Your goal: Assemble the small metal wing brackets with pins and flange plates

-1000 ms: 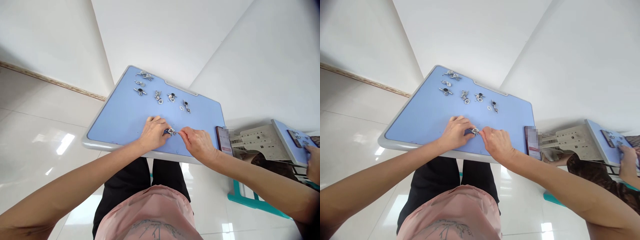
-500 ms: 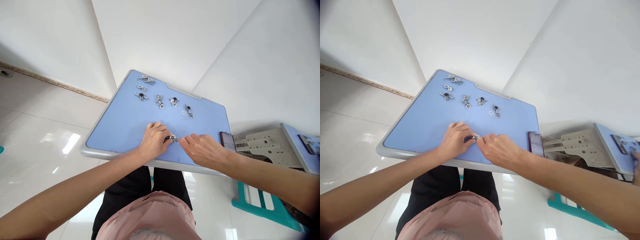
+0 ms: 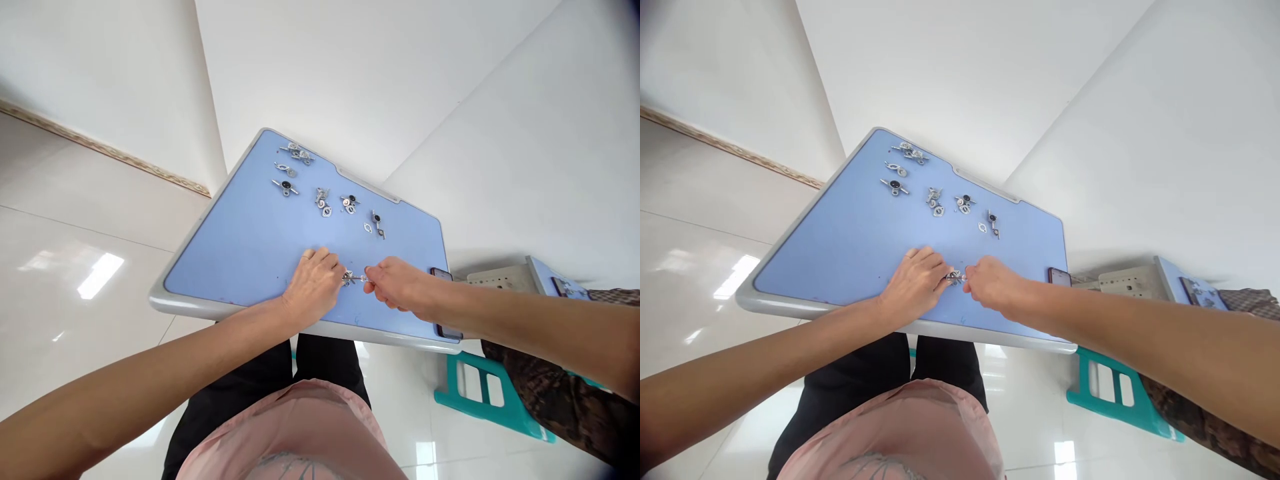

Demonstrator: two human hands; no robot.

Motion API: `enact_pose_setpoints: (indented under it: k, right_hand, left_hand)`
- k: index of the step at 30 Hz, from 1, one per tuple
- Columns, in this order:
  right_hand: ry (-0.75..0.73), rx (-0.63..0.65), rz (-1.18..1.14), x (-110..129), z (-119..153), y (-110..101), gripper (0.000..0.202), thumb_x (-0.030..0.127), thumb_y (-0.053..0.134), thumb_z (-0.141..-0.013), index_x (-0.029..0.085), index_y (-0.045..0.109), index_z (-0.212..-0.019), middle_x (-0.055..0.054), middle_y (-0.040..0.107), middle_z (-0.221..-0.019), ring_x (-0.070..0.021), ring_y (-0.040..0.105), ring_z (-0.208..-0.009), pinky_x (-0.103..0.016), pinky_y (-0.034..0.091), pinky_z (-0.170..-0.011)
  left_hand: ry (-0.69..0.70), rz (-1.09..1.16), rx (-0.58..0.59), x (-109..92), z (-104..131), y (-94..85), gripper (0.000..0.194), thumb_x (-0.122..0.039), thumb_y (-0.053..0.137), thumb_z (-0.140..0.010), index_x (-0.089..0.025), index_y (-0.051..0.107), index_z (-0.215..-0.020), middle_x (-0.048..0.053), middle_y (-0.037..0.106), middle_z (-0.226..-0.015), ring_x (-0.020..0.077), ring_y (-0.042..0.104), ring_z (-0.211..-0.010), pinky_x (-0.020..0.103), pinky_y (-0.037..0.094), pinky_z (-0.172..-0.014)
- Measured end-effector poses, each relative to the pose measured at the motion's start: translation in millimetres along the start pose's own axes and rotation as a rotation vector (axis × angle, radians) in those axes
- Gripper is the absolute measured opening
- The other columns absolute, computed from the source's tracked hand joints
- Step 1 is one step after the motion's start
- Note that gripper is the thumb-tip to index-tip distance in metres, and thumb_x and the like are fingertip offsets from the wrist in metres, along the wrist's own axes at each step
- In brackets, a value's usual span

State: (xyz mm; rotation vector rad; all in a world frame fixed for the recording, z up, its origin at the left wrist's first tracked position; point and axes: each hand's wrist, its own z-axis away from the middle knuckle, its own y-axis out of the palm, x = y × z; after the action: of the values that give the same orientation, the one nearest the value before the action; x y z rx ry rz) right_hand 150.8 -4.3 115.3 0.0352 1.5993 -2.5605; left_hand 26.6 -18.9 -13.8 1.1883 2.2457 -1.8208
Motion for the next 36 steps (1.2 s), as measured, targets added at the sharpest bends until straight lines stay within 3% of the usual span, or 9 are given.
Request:
enact_pose_setpoints:
  k: [3,5,12,19,24,28,36]
  right_hand:
    - [0.172,0.196,-0.243,-2,-2,1,0.039,0.025,0.037,-0.094,0.016,0.067,-0.071,-0.001,0.057,-0.054,-0.01,0.044,-0.04,-0.025,0.035,-0.044]
    - [0.211,0.228,-0.312,-4,-1,0,0.034,0.027,0.04,-0.092,0.016,0.067,-0.075,-0.002,0.057,-0.058,-0.0104,0.043,-0.043,-0.026,0.034,-0.046]
    - [0.001,0.083,0.067,-15,12,-12,0.037,0.031,0.039,-0.093,0.021,0.066,-0.069,0.0,0.055,-0.057,-0.0136,0.048,-0.052,-0.027,0.028,-0.052]
    - [-0.065,0.027,-0.082,-56,11,7,0.032,0.03,0.041,-0.097,0.023,0.069,-0.082,0.002,0.06,-0.062,-0.0119,0.051,-0.055,-0.026,0.025,-0.052]
    - [-0.229,-0.071,-0.124,-80,-3,27,0.025,0.028,0.044,-0.097,0.025,0.069,-0.094,0.002,0.067,-0.073,-0.0119,0.054,-0.063,-0.025,0.027,-0.056]
    - [-0.348,-0.158,-0.092,-87,-13,30,0.025,0.026,0.044,-0.097,0.025,0.069,-0.097,0.001,0.07,-0.087,-0.012,0.057,-0.07,-0.026,0.027,-0.058]
    - [-0.499,-0.199,-0.003,-86,-21,30,0.025,0.026,0.043,-0.098,0.023,0.068,-0.098,0.0,0.064,-0.082,-0.0122,0.051,-0.066,-0.027,0.02,-0.054]
  left_hand:
    - [-0.003,0.025,0.01,1,0,-1.1,0.017,-0.015,0.054,-0.089,-0.017,0.07,-0.085,0.008,0.065,-0.082,0.0243,0.052,-0.086,0.038,0.032,-0.072]
    - [-0.007,0.04,0.02,2,-1,-2.5,0.016,-0.016,0.055,-0.089,-0.018,0.071,-0.087,0.008,0.065,-0.084,0.0249,0.052,-0.088,0.039,0.032,-0.073]
    - [-0.023,0.088,0.043,8,-4,-6.3,0.014,-0.019,0.058,-0.088,-0.02,0.072,-0.093,0.007,0.068,-0.087,0.0257,0.053,-0.094,0.043,0.033,-0.082]
    - [-0.023,0.137,0.017,8,-4,-7.1,0.017,-0.025,0.07,-0.081,-0.022,0.068,-0.098,0.003,0.07,-0.088,0.0239,0.056,-0.094,0.044,0.035,-0.09]
    - [-0.068,0.138,0.006,4,-9,-5.0,0.023,-0.035,0.075,-0.078,-0.021,0.066,-0.095,0.001,0.068,-0.082,0.0222,0.056,-0.088,0.042,0.036,-0.087]
    - [-0.071,0.108,0.003,2,-12,-2.7,0.017,-0.034,0.073,-0.081,-0.022,0.066,-0.088,0.001,0.068,-0.082,0.0217,0.054,-0.088,0.041,0.036,-0.085]
    - [-0.066,0.176,-0.014,4,-13,-1.9,0.007,-0.028,0.072,-0.083,-0.023,0.069,-0.088,-0.001,0.069,-0.079,0.0191,0.055,-0.084,0.04,0.036,-0.086]
